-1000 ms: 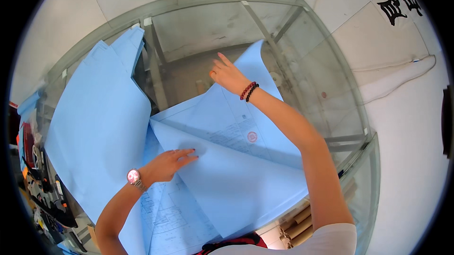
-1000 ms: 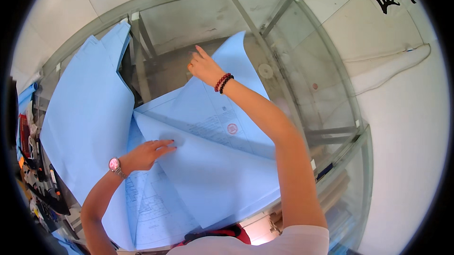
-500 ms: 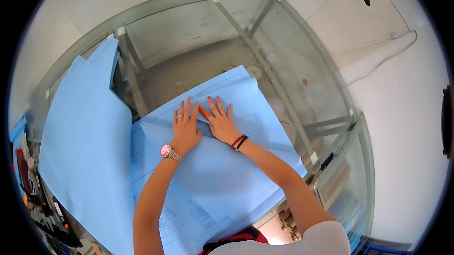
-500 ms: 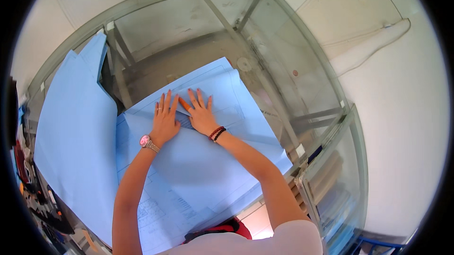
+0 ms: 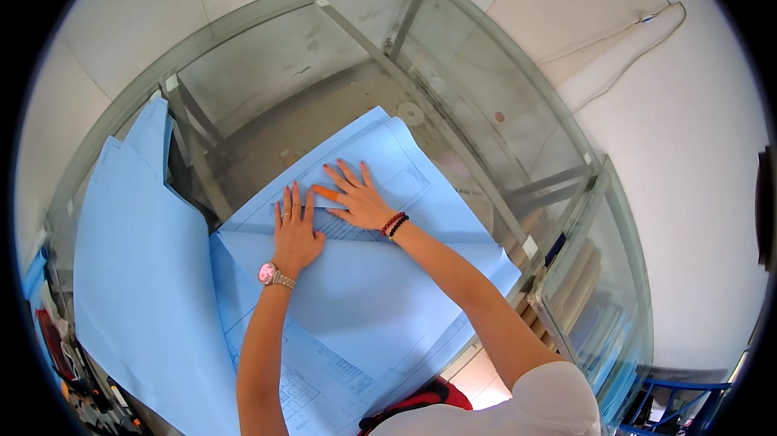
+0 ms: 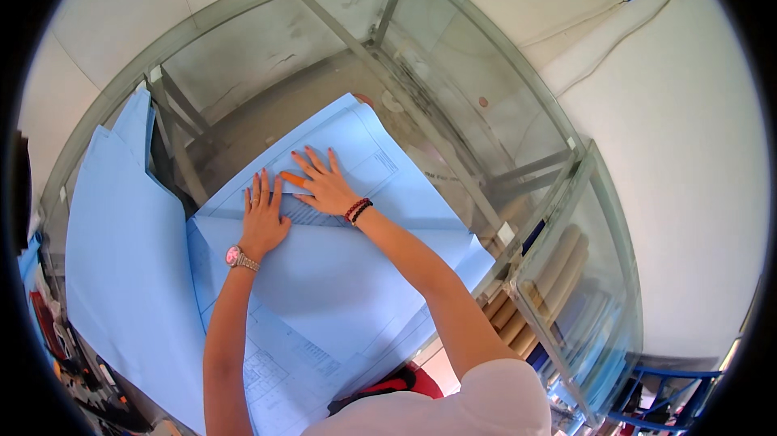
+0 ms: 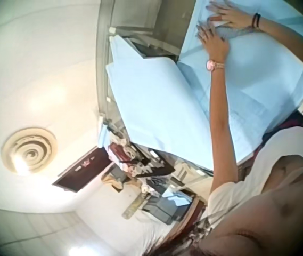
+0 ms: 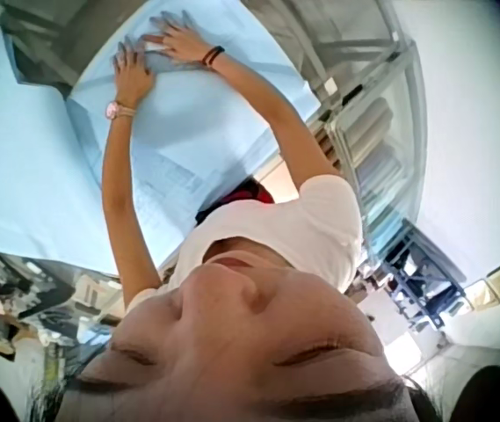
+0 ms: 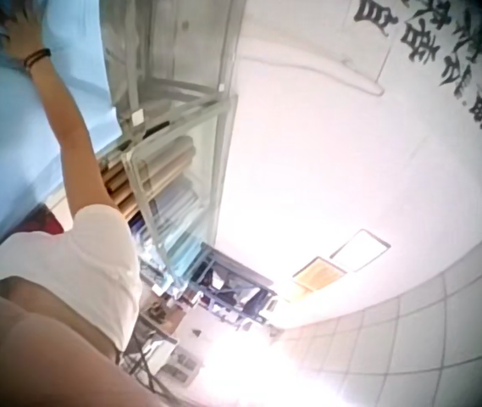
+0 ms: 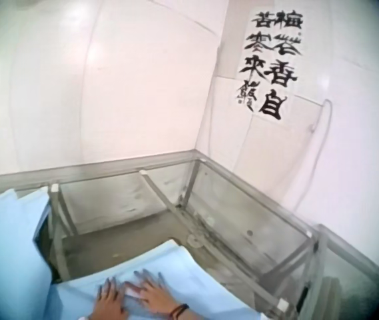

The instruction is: The person flips through and folds large sheets of blue engineering documents and blueprints on a glass-topped service counter, flattening them with their hands and grouping them into stacks.

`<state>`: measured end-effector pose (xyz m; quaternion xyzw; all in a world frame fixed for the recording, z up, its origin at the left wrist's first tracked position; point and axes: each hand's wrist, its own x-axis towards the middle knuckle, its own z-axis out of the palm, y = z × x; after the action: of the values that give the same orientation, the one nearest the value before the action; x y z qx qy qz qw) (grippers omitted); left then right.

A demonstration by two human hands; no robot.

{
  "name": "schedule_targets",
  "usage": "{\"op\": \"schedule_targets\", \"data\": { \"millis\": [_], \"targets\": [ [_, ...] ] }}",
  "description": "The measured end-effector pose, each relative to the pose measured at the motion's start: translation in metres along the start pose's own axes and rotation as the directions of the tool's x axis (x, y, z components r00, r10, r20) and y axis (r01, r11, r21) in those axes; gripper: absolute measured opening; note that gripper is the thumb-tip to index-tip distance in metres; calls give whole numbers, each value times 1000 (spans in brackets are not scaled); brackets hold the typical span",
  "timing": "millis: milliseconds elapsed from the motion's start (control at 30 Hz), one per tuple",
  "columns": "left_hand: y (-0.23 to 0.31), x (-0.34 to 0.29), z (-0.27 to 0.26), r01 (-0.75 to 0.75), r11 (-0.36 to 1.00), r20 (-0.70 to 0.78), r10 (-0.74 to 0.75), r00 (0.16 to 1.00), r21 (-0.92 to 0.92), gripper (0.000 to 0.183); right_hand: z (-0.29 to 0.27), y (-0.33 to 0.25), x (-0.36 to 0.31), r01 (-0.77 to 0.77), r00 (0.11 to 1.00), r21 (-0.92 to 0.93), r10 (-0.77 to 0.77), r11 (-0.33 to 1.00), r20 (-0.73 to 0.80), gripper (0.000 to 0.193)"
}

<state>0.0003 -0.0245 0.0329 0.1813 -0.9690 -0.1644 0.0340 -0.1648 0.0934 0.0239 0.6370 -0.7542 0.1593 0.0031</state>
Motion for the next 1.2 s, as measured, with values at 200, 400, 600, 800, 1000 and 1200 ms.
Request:
{"op": "schedule_targets", "data": {
  "millis": [200,400,600,800,1000,1200],
  "targets": [
    [-7,4,5,-50,999,3,50,999,-7,83,0,2,3,34,999,-17,-34,999,-6,49],
    [-9,5,7,-55,998,21,55,998,28,81,1,-1,2,4,1000,-15,-4,1000,-5,49],
    [-6,7,6,-56,997,69,52,996,50,83,2,1,-1,-2,1000,-20,2,1000,-10,50],
    [-9,8,2,-33,999,76,34,997,-17,82,-3,3,2,2,1000,75,-3,997,7,47],
    [-4,12,1,-40,998,145,34,989,39,79,6,1,23,-126,992,387,123,913,33,53],
    [-18,9,8,-65,995,126,56,991,74,74,22,14,41,-120,991,213,129,970,-31,56]
  ]
}}
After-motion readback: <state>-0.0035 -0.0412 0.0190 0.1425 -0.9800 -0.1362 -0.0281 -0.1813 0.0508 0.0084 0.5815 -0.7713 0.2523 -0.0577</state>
